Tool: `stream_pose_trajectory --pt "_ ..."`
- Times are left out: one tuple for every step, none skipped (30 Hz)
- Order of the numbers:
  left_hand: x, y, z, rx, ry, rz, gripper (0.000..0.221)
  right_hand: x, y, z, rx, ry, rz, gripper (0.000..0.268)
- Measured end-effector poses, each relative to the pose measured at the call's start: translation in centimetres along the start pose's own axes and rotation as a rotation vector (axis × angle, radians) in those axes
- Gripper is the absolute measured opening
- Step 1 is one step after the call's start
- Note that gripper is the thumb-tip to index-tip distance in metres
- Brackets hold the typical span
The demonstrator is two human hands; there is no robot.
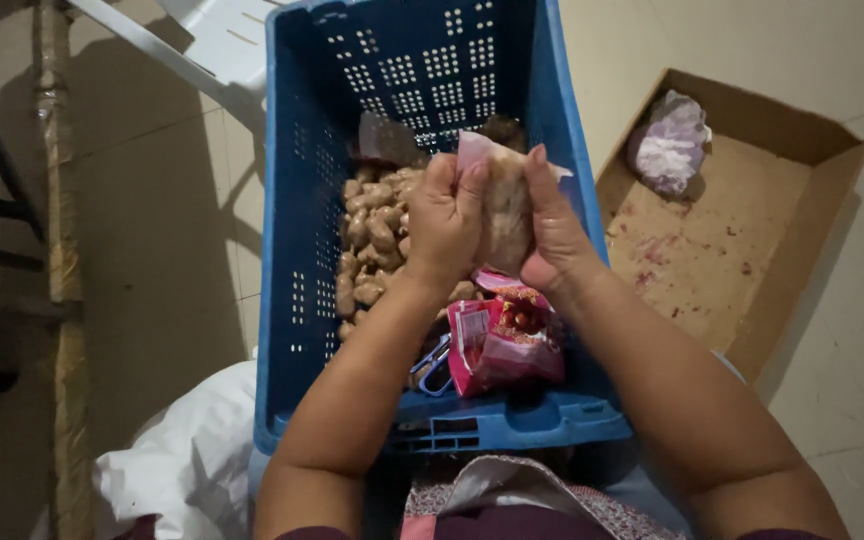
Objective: Bagging ginger roots from a blue crate into individual plastic bags
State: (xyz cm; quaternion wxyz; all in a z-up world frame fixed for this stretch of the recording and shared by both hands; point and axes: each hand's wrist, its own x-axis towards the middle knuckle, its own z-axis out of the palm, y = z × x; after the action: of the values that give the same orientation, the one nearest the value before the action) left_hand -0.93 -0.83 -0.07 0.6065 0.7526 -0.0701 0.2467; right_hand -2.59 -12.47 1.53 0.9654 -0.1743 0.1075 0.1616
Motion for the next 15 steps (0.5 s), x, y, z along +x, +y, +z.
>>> stream_pose_trajectory --pt "-0.3 -0.5 0.5 0.001 -0.004 -0.006 0.026 -0.2 -0.1 0.1 0.003 0.006 0.0 0.049" --pt "-0.6 -1.0 0.9 -0.038 0.004 0.001 0.024 -0.4 -0.1 0.2 0.009 0.001 -0.011 0.046" --pt "-0.8 -1.5 1.3 -0.076 0.01 0.01 0.022 -0.6 -0.2 0.3 0.016 -0.006 -0.025 0.043" --pt "-0.8 -0.7 1.5 -0.075 0.005 0.007 0.022 -0.8 -0.4 0.6 0.019 -0.002 -0.026 0.043" --pt "-0.8 0.1 1.6 -0.132 0.017 -0.01 0.021 -0.9 -0.5 0.8 -0.022 0.015 -0.041 0.041" --pt "-0.8 0.9 1.7 -0.189 0.029 -0.027 0.021 -1.0 -0.7 1.1 -0.063 0.031 -0.056 0.038" --pt "-0.8 0.4 1.8 -0.188 0.028 -0.031 0.021 -1.0 -0.8 1.1 -0.061 0.034 -0.055 0.038" --pt "-0.8 0.0 1.8 -0.233 0.031 -0.052 0.02 -1.1 -0.8 1.2 -0.057 0.044 -0.049 0.037" --pt "-0.8 -0.5 1.8 -0.278 0.037 -0.072 0.02 -1.1 -0.9 1.3 -0.056 0.053 -0.042 0.036" --pt "-0.9 -0.2 1.8 -0.278 0.039 -0.074 0.02 -1.5 -1.0 1.7 -0.057 0.054 -0.04 0.036" --pt "-0.9 0.0 1.8 -0.296 0.032 -0.087 0.02 -2.0 -1.2 2.1 -0.082 0.045 -0.012 0.038" --pt "-0.8 0.3 1.8 -0.314 0.026 -0.099 0.019 -2.4 -1.3 2.6 -0.107 0.035 0.017 0.04" --pt "-0.4 0.8 0.9 -0.313 0.027 -0.097 0.019 -2.1 -1.6 2.4 -0.108 0.033 0.018 0.04" --pt "0.1 1.4 0.1 -0.182 -0.013 -0.072 0.021 -1.9 -1.9 2.3 -0.166 0.013 0.047 0.041" --pt "0.4 1.9 -0.7 -0.052 -0.05 -0.049 0.027 -1.6 -2.2 2.0 -0.225 -0.005 0.079 0.042"
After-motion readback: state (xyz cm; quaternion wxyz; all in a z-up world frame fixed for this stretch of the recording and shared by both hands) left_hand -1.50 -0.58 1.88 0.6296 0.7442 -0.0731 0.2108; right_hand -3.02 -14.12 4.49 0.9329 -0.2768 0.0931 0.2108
